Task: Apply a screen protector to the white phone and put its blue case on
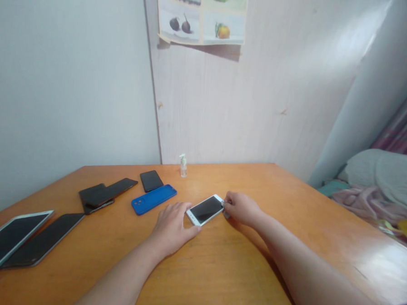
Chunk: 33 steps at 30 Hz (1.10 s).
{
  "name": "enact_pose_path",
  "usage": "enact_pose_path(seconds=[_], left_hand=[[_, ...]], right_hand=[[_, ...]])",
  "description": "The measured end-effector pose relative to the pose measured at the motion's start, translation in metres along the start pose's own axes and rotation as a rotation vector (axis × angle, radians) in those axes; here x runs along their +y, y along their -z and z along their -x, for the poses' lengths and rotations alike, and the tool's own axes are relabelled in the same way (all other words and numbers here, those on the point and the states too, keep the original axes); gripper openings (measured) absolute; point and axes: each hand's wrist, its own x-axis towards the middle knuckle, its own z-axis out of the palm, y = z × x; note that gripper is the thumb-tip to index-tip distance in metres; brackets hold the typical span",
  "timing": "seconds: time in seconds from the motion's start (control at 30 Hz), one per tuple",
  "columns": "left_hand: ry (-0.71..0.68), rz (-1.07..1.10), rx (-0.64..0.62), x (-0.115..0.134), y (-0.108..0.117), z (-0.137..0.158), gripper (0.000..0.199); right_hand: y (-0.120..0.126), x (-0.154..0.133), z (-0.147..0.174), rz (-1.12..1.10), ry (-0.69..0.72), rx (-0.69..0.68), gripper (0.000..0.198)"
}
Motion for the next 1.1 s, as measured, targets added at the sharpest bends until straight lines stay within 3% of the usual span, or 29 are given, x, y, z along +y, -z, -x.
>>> enact_pose_path(seconds=[0.07,0.23,0.47,0.7,0.77,0.93,1.1], left_hand=[[-0.016,-0.001,0.009,-0.001,-0.001,0.0,0.055],[-0.025,0.005,0.008,-0.002,-0.001,0.0,0.053],[-0.013,0.005,-0.001,-0.001,0.0,0.0,0.054],[0.004,0.002,-0.022,0.002,0.003,0.0,0.05],[0.016,0.002,-0.031,0.003,0.004,0.0,0.051],[0.009,-0.002,-0.019,0.002,0.003,0.0,0.052],[-0.007,-0.006,-0.016,-0.001,0.002,0.0,0.051]], right_hand=[[-0.002,-0.005,0.004,-0.011,0.035,-0.01,0.013],[-0.01,-0.022,0.018,-0.101,0.276,-0.081,0.011],[0.002,-0.01,0.007,0.036,-0.01,0.0,0.014],[-0.016,-0.035,0.028,-0.094,0.325,-0.038,0.012],[-0.016,-0.036,0.029,-0.092,0.331,-0.038,0.012],[-0.01,-0.028,0.021,0.012,0.175,-0.015,0.014],[-0.017,-0.039,0.032,-0.139,0.383,-0.031,0.015]])
